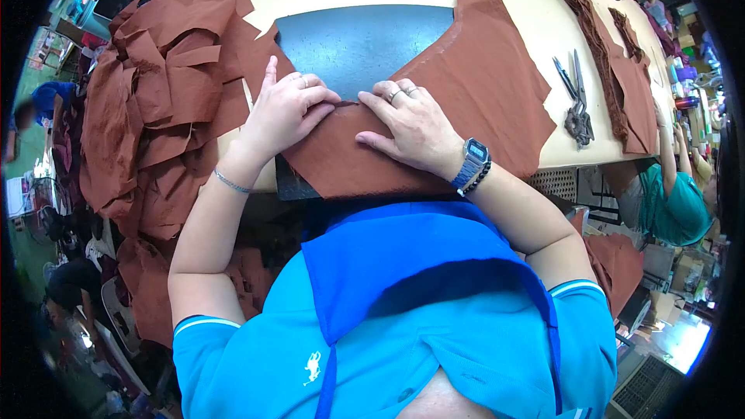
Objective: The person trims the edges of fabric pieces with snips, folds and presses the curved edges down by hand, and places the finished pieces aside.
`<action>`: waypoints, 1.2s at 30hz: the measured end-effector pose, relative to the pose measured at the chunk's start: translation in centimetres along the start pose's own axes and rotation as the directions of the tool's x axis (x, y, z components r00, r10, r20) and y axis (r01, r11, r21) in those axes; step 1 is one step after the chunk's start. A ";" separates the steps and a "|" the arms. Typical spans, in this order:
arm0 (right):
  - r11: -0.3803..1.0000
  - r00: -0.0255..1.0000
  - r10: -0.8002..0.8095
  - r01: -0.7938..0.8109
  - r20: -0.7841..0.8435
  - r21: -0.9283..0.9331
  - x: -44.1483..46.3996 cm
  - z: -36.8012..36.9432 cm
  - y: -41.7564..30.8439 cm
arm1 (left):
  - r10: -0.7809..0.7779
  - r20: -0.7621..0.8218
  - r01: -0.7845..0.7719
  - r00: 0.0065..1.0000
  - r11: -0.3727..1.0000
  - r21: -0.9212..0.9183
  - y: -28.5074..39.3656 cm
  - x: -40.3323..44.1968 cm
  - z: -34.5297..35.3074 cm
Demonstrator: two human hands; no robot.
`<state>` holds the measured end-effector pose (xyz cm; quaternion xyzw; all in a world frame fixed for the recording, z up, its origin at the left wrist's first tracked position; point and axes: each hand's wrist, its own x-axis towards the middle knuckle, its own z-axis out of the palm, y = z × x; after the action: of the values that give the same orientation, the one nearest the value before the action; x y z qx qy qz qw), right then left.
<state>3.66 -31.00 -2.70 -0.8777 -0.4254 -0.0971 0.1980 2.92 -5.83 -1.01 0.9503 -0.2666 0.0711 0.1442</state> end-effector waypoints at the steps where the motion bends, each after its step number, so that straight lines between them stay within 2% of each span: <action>1: 1.000 1.000 0.005 -0.005 -0.001 0.013 -0.1 0.1 0.0 | -0.002 0.020 0.003 1.000 1.000 -0.024 -0.1 0.1 0.0; 10: 1.000 1.000 -0.018 0.018 0.017 -0.011 0.0 0.1 0.0 | 0.212 -0.037 -0.207 0.976 0.971 0.119 -1.4 -0.2 0.3; 19: 0.999 0.996 -0.017 0.020 0.089 -0.028 0.4 -0.3 -0.1 | 0.248 -0.102 -0.232 0.963 0.961 0.151 -2.4 -0.5 0.2; 29: 0.994 0.986 -0.013 0.030 0.169 -0.103 1.8 -0.6 -1.3 | 0.241 -0.134 -0.208 0.961 0.953 0.221 -2.7 -1.1 0.5; 32: 0.993 0.977 0.032 -0.006 0.210 -0.121 2.3 -0.6 -1.8 | 0.224 -0.136 -0.182 0.965 0.946 0.269 -2.4 -1.2 0.4; 34: 0.998 0.969 0.033 -0.019 0.244 -0.062 2.1 -1.4 -1.7 | 0.207 -0.161 -0.152 0.965 0.943 0.296 -1.9 -1.2 0.4; 35: 0.999 0.965 0.028 -0.021 0.260 -0.031 2.0 -1.9 -1.5 | 0.155 -0.092 -0.119 0.984 0.942 0.314 -1.6 -1.6 0.0; 36: 1.000 0.970 0.011 -0.014 0.243 0.009 1.7 -1.9 -0.8 | 0.126 -0.108 -0.083 0.986 0.938 0.337 -1.2 -1.9 -0.3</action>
<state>4.08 -30.19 -0.25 -0.8846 -0.4415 0.0145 0.1497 1.94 -3.89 -1.43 0.9389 -0.2913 0.1834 -0.0048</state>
